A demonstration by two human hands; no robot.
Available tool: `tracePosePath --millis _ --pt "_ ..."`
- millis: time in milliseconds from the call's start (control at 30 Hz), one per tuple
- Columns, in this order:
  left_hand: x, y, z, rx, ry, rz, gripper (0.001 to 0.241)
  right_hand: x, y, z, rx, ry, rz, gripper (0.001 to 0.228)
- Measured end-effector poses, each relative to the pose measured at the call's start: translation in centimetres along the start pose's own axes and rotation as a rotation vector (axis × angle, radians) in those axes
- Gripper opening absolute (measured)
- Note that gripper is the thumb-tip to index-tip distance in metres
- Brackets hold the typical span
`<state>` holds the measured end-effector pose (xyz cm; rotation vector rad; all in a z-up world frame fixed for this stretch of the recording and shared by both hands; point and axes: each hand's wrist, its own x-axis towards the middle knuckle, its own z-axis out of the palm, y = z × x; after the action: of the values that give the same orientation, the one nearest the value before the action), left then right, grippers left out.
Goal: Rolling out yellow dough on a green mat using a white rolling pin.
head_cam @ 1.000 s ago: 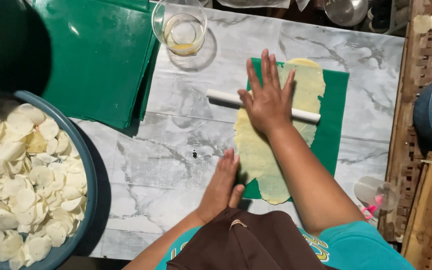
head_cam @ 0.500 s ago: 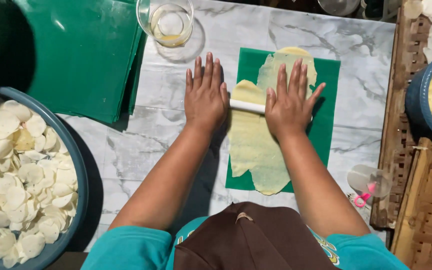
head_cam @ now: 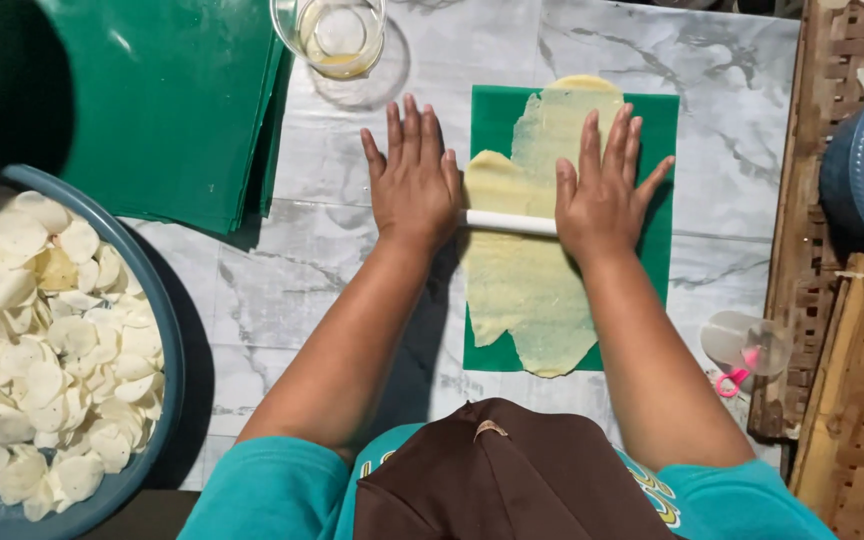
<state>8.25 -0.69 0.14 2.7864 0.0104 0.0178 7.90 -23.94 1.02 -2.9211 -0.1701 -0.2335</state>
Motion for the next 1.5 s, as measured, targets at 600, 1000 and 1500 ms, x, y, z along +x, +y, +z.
tracePosePath --millis 600,1000,1500 --pt "-4.7 0.1 -0.8 0.049 -0.035 0.067 0.067 -5.3 -1.0 -0.7 -0.05 -0.005 -0.07 0.06" --pt "-1.7 0.4 -0.1 0.042 -0.153 -0.07 0.071 -2.5 -0.2 -0.2 0.014 -0.09 0.029 0.068" --pt "-8.4 0.7 -2.3 0.059 -0.057 -0.017 0.07 -8.1 1.0 -1.0 0.087 -0.119 0.017 0.066"
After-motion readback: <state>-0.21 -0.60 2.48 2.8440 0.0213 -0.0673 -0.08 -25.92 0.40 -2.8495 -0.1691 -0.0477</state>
